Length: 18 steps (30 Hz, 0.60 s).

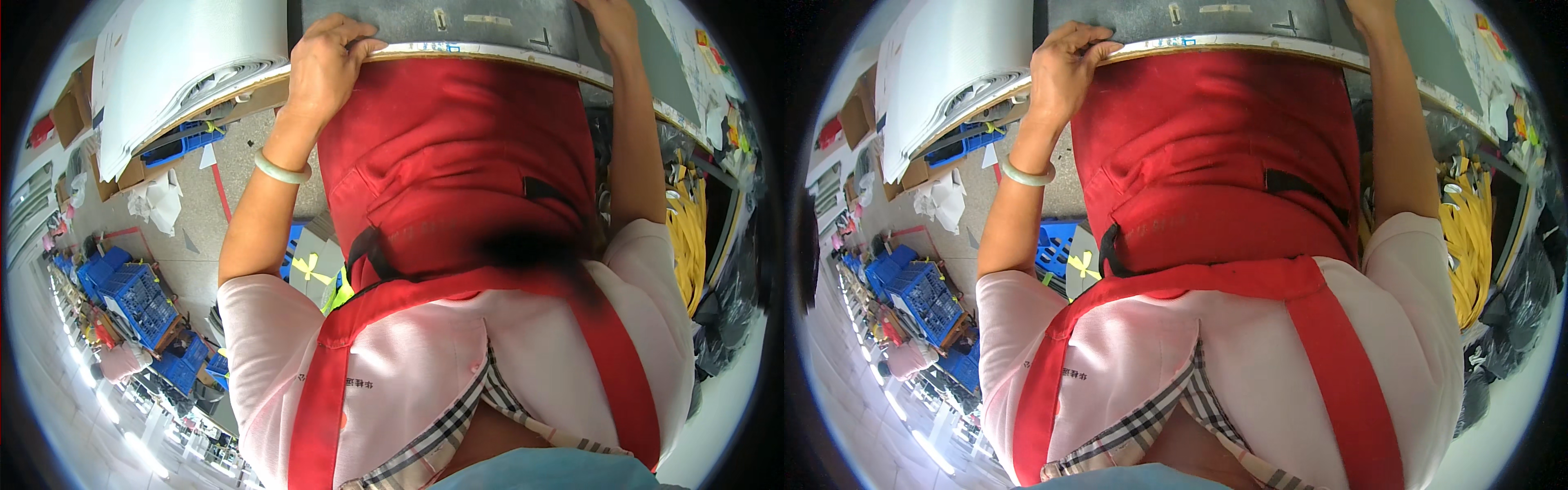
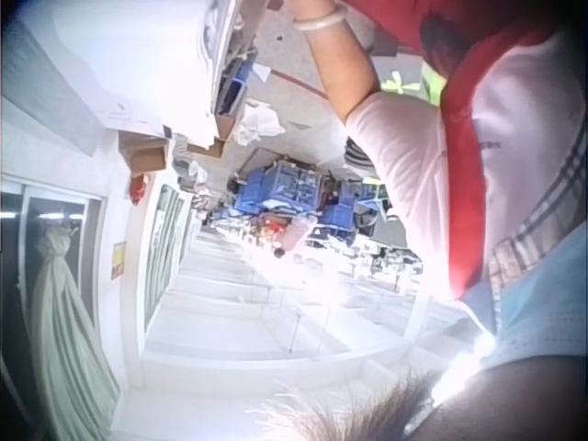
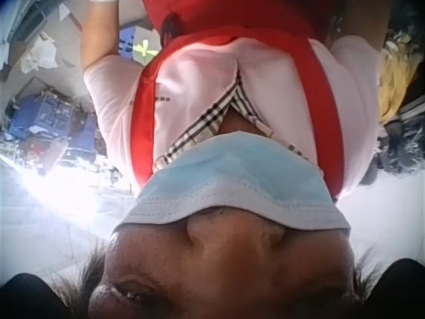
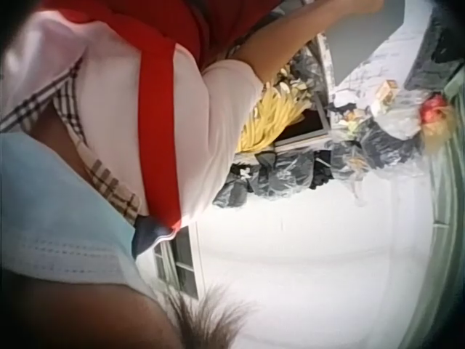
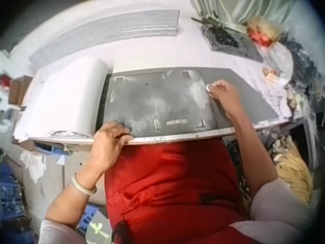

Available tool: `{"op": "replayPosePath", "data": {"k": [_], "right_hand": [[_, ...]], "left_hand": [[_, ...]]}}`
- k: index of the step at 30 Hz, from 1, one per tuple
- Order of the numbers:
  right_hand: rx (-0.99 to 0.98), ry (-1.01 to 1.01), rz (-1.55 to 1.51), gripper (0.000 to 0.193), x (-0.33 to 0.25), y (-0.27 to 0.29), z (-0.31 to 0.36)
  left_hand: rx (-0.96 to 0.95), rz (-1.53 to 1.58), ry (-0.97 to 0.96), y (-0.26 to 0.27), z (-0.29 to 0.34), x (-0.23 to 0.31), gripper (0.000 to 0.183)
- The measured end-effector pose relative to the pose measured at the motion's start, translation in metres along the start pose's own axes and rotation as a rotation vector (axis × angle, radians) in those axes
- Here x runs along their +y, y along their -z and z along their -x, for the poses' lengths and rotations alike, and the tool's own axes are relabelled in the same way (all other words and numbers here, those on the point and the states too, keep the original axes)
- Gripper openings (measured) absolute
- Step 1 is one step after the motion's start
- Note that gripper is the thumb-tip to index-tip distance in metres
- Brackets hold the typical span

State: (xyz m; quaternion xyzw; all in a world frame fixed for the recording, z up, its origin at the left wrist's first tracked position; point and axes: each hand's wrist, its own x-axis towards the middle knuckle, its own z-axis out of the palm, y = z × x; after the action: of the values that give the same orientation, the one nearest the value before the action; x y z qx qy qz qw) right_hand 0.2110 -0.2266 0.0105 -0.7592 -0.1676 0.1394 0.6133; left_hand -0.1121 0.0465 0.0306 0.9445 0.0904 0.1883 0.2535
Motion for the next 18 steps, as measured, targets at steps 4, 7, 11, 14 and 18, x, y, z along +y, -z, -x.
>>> {"op": "replayPosePath", "data": {"k": [4,7,11,14,18], "right_hand": [[0.047,0.018,0.048,0.012,0.000,-0.001,0.002],[0.118,0.121,0.299,0.017,-0.007,-0.008,0.016],[0.154,0.185,0.373,0.021,-0.005,-0.015,0.024],[0.151,0.209,0.428,0.021,-0.012,-0.019,0.033],[0.151,0.190,0.426,0.021,-0.011,-0.016,0.036]], "left_hand": [[0.012,-0.001,-0.013,-0.003,-0.002,0.001,0.017],[0.014,-0.042,-0.054,-0.004,-0.002,0.001,0.018],[0.080,-0.082,-0.111,-0.003,0.004,-0.003,0.019],[0.038,-0.061,-0.084,-0.001,0.004,-0.002,0.019],[0.037,-0.084,-0.103,-0.002,0.002,-0.001,0.020]]}}
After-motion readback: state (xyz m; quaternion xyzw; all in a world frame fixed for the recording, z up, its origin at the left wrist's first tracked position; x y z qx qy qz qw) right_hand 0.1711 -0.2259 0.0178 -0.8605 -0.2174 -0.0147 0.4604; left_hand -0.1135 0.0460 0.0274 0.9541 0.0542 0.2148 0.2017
